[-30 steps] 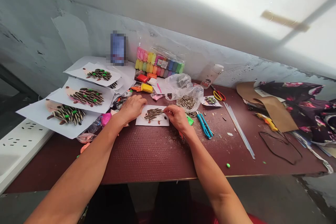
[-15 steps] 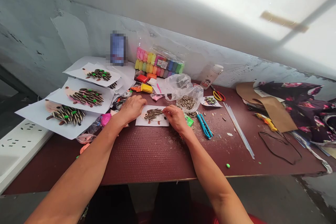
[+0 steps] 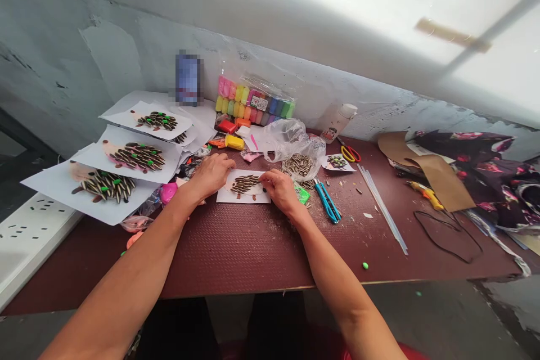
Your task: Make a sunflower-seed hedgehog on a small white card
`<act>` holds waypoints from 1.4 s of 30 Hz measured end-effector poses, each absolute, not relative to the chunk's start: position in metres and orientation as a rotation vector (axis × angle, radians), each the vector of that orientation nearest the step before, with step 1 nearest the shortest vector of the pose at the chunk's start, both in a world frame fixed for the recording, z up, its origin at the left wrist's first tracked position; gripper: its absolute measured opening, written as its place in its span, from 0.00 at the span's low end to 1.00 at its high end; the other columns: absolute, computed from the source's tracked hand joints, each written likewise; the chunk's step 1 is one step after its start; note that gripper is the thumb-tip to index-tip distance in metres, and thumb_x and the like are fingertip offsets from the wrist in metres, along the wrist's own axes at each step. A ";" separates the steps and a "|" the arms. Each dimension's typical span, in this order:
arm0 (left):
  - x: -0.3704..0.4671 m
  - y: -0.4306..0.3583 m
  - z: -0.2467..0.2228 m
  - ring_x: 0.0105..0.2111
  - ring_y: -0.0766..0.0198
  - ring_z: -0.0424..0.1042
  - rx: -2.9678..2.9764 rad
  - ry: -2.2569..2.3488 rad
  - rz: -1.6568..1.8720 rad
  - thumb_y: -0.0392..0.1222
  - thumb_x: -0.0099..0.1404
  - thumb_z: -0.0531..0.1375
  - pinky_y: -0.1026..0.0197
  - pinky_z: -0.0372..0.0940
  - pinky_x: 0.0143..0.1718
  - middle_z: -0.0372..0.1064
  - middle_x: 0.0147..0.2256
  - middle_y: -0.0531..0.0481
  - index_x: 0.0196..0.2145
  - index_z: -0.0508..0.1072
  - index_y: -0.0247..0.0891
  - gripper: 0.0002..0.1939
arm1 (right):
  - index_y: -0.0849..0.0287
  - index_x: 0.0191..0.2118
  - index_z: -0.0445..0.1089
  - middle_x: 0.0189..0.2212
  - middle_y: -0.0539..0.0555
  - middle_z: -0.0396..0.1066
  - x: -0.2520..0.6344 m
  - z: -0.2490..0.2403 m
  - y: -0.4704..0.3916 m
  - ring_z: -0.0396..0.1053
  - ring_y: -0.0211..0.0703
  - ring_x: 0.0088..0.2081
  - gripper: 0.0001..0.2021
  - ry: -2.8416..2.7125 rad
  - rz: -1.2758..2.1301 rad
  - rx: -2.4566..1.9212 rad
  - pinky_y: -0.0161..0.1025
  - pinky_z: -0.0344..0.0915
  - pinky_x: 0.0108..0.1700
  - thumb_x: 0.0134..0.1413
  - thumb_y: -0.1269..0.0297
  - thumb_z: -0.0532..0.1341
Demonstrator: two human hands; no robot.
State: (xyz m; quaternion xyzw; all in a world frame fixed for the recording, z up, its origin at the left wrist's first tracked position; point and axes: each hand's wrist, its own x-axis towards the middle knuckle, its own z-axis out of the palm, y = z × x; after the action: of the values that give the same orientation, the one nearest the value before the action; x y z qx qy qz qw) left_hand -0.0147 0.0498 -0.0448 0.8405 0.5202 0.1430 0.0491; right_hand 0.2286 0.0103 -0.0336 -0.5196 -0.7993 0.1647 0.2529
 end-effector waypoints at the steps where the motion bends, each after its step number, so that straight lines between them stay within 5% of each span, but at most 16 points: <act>1: -0.014 0.049 -0.044 0.44 0.51 0.72 2.562 1.594 0.429 0.35 0.69 0.53 0.51 0.67 0.47 0.75 0.43 0.41 0.46 0.81 0.42 0.17 | 0.56 0.39 0.79 0.34 0.52 0.72 0.229 -0.034 0.010 0.68 0.41 0.37 0.11 -2.175 0.442 -1.412 0.35 0.62 0.43 0.62 0.75 0.60; 42: -0.016 0.050 -0.046 0.43 0.55 0.70 2.578 1.593 0.381 0.33 0.70 0.53 0.58 0.64 0.43 0.74 0.41 0.45 0.48 0.83 0.46 0.20 | 0.56 0.43 0.80 0.37 0.54 0.72 0.223 -0.031 0.007 0.69 0.43 0.40 0.12 -2.241 0.366 -1.479 0.36 0.62 0.45 0.66 0.72 0.57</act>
State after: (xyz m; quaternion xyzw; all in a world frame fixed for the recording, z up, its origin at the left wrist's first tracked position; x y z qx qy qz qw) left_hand -0.0160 0.0499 -0.0460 0.8432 0.5212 0.1245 0.0437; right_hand 0.2230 0.0067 -0.0308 -0.5333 -0.8077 0.1320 0.2142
